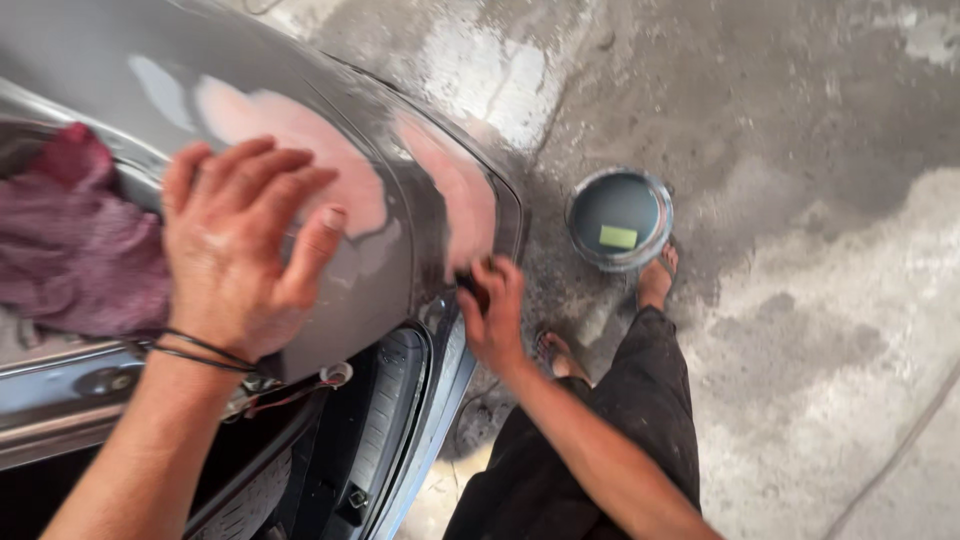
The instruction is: The person sands the rear bumper of a grey car using a sanding block and water from a bucket. They repeatedly rub the sanding block over the bumper surface, occasionally dipping it in water, and wipe the area with a cloth.
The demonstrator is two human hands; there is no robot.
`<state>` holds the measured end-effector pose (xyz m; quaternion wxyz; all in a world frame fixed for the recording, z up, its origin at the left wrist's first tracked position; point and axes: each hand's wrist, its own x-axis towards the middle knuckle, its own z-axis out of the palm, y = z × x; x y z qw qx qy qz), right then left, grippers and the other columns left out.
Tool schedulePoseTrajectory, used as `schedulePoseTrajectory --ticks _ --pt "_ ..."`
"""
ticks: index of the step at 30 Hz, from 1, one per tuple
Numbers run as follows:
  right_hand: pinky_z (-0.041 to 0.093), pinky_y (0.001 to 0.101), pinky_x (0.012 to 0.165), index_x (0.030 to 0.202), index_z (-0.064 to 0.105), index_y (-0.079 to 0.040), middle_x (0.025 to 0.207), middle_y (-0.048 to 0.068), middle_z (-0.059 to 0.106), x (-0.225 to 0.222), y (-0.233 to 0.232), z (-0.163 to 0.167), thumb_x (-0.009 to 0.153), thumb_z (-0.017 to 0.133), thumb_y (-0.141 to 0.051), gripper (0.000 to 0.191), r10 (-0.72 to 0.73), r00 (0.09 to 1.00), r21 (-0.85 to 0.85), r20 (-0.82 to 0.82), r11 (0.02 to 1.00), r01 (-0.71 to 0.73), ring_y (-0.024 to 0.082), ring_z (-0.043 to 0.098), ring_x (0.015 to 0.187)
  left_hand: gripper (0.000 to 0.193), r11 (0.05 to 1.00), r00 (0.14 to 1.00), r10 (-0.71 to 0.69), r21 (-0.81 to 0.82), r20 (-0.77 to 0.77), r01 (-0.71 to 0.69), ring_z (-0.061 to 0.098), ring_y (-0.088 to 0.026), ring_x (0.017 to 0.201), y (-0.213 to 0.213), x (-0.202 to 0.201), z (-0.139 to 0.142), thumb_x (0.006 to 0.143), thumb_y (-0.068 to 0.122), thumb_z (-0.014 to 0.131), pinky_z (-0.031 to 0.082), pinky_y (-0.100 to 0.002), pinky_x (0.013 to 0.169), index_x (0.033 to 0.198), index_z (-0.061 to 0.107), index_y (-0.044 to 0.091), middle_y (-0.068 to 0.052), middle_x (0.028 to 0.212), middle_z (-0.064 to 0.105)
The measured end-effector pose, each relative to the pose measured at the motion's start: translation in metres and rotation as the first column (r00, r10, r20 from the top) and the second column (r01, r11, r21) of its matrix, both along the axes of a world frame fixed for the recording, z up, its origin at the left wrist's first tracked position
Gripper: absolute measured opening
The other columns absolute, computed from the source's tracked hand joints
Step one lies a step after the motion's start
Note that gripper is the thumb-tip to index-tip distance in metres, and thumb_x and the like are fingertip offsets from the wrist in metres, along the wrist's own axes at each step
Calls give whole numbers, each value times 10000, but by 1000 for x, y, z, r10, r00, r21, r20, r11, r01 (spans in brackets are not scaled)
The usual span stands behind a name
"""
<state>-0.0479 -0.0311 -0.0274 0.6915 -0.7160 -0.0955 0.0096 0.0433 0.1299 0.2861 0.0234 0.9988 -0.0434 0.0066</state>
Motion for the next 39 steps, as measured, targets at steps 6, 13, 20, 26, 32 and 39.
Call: schedulePoseTrajectory --ticks 6,13,20,26,32,39 --pt "380 419 1188 1316 603 -82 1408 156 491 47 22 -25 1002 727 -145 344 -105 994 -146 -26 984 100 347 488 1344 262 996 995 -92 16 24 92 545 -266 1343 8 -17 -8 1142 286 554 267 -459 1248 1251 694 93 -69 1337 683" --pt "376 441 1170 1376 606 -71 1415 181 473 -26 10 13 955 702 -81 432 -139 986 -96 -97 987 129 359 471 1341 262 994 994 -106 13 15 106 559 -258 1371 14 -19 -10 1090 214 554 261 -453 1242 1263 721 110 -52 1342 689" --pt "433 446 1060 1306 696 -111 1271 150 624 112 22 -5 962 691 -229 363 105 994 -269 -42 957 -112 353 574 1198 283 999 999 -39 -33 -14 39 560 -268 1345 5 -10 -3 1043 222 563 246 -479 1214 1232 729 92 -79 1296 700" --pt "425 432 1088 1308 689 -76 1331 185 578 86 -7 34 934 720 -163 385 130 991 -143 -21 981 -131 376 533 1258 350 998 999 35 -60 -22 -36 549 -302 1363 -1 9 12 936 222 581 236 -521 1228 1231 717 92 -106 1300 680" --pt "451 426 1050 1293 720 -112 1308 166 635 186 44 3 922 729 -206 383 378 917 -258 -128 880 -399 361 576 1184 364 991 994 104 -86 -36 -106 551 -309 1330 2 20 19 863 225 615 267 -531 1198 1183 710 82 -108 1274 670" --pt "484 394 1031 1315 670 -70 1311 186 554 174 12 37 923 727 -265 442 464 853 -99 -240 862 -497 315 610 1195 371 985 989 148 -87 -30 -150 543 -310 1309 11 25 25 801 252 629 275 -546 1170 1123 723 91 -103 1231 672"
